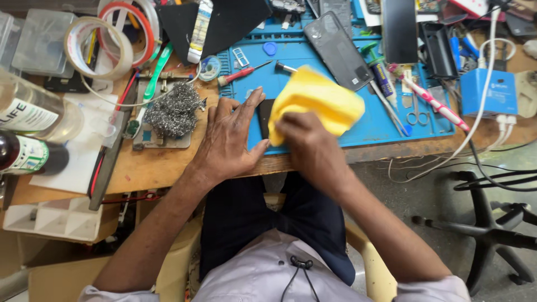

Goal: The person works on a smartphone at a repair bench, marking the back cover with a marker and prying the back cover open. They wipe the cover with a yellow cloth, apply liquid from a bottle, wipe the phone with a white cloth, and press the back cover back into place.

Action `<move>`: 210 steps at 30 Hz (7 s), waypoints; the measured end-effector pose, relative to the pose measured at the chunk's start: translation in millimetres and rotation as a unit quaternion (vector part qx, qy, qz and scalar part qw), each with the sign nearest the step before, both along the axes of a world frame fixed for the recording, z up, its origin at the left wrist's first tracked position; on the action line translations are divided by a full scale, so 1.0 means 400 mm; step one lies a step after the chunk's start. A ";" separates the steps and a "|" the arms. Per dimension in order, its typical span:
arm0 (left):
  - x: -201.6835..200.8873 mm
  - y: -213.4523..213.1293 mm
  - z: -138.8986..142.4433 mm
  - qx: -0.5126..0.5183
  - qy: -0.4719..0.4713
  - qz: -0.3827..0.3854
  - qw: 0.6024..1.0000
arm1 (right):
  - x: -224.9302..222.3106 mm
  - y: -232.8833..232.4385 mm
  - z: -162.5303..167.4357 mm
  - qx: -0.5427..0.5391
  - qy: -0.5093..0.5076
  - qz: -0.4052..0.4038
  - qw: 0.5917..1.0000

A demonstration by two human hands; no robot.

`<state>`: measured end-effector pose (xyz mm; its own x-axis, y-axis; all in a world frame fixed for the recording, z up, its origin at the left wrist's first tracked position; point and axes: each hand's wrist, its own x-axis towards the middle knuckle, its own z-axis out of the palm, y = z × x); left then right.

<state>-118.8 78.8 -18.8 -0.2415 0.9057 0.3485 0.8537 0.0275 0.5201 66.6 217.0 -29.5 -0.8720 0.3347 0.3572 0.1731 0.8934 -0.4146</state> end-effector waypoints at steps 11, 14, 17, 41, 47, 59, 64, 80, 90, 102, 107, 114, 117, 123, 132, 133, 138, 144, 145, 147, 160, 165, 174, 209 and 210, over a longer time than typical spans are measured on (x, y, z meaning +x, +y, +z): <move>0.008 -0.009 -0.011 0.020 -0.010 0.010 1.000 | 0.069 -0.036 0.018 0.102 -0.087 -0.043 0.990; -0.001 -0.014 -0.014 0.023 -0.040 0.007 0.999 | -0.001 -0.101 -0.001 0.095 -0.088 0.006 0.992; -0.008 -0.013 -0.014 0.003 -0.052 0.017 0.998 | -0.024 -0.109 0.018 0.113 -0.084 0.023 0.990; 0.002 -0.003 -0.005 -0.009 -0.025 0.013 1.000 | 0.164 0.020 0.019 0.108 -0.145 -0.145 0.973; 0.005 -0.006 0.002 -0.006 0.003 0.010 1.000 | 0.068 -0.090 0.024 0.098 -0.110 -0.124 0.981; 0.000 -0.005 -0.008 0.020 0.040 0.003 0.999 | 0.188 0.003 0.003 0.094 -0.151 -0.200 0.964; 0.000 -0.002 -0.012 -0.006 0.029 0.007 1.000 | 0.172 -0.016 -0.021 0.105 -0.107 -0.199 0.968; -0.001 -0.002 0.000 -0.013 0.042 0.019 0.999 | 0.129 -0.034 0.024 0.084 -0.105 -0.164 0.977; -0.004 0.001 -0.015 -0.005 0.021 0.027 0.999 | 0.124 0.031 -0.015 0.111 -0.120 -0.191 0.968; -0.006 0.000 -0.019 0.008 0.025 0.025 0.999 | 0.045 -0.045 0.057 0.115 -0.162 -0.080 0.977; -0.007 0.000 -0.017 0.011 0.005 0.020 1.000 | 0.000 -0.046 0.053 0.099 -0.131 -0.073 0.984; -0.009 -0.006 -0.007 0.031 -0.017 0.005 0.999 | -0.023 -0.064 0.058 0.128 -0.113 -0.022 0.985; -0.008 -0.010 -0.010 0.066 -0.018 0.013 0.998 | -0.030 -0.056 0.051 0.093 -0.107 -0.027 0.989; -0.014 -0.016 -0.012 0.126 -0.064 0.009 0.990 | -0.047 -0.061 0.064 0.125 -0.116 0.001 0.985; -0.020 -0.026 -0.003 0.166 -0.102 0.033 0.980 | -0.029 -0.092 0.037 0.071 -0.039 0.050 0.995; -0.021 -0.024 -0.004 0.172 -0.092 0.032 0.980 | -0.016 -0.081 0.027 0.054 -0.025 0.041 0.997; -0.019 -0.022 -0.006 0.170 -0.096 0.015 0.981 | 0.006 -0.016 0.024 -0.005 0.050 0.039 0.998; -0.018 -0.025 0.001 0.174 -0.118 0.009 0.978 | 0.169 0.016 0.241 -0.162 0.178 0.002 0.971; -0.017 -0.025 0.002 0.175 -0.125 0.004 0.977 | 0.187 0.024 0.266 -0.165 0.142 -0.004 0.976; -0.012 -0.023 0.002 0.167 -0.120 -0.002 0.979 | 0.205 0.050 0.297 -0.170 0.044 -0.043 0.983; -0.010 -0.016 -0.005 0.089 -0.053 0.006 0.995 | 0.095 0.071 0.084 0.100 0.066 -0.154 0.981; -0.003 -0.013 -0.004 0.093 -0.027 -0.002 0.995 | 0.087 0.032 0.052 0.140 -0.090 -0.053 0.985; -0.004 -0.019 -0.009 0.051 -0.025 0.023 0.998 | 0.052 -0.012 0.075 0.158 -0.183 -0.036 0.970; -0.003 -0.007 0.010 0.014 -0.041 0.015 0.999 | 0.054 0.069 0.022 0.116 -0.130 -0.099 0.980; -0.001 -0.006 0.013 0.021 -0.036 0.014 0.999 | 0.065 0.076 0.028 0.113 -0.127 -0.103 0.980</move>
<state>-119.3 76.2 -13.6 -0.2923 0.8831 0.3671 0.8132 0.0275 0.5814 92.6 247.4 -18.1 -0.8649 0.4499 0.2224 0.4311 0.8929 -0.1299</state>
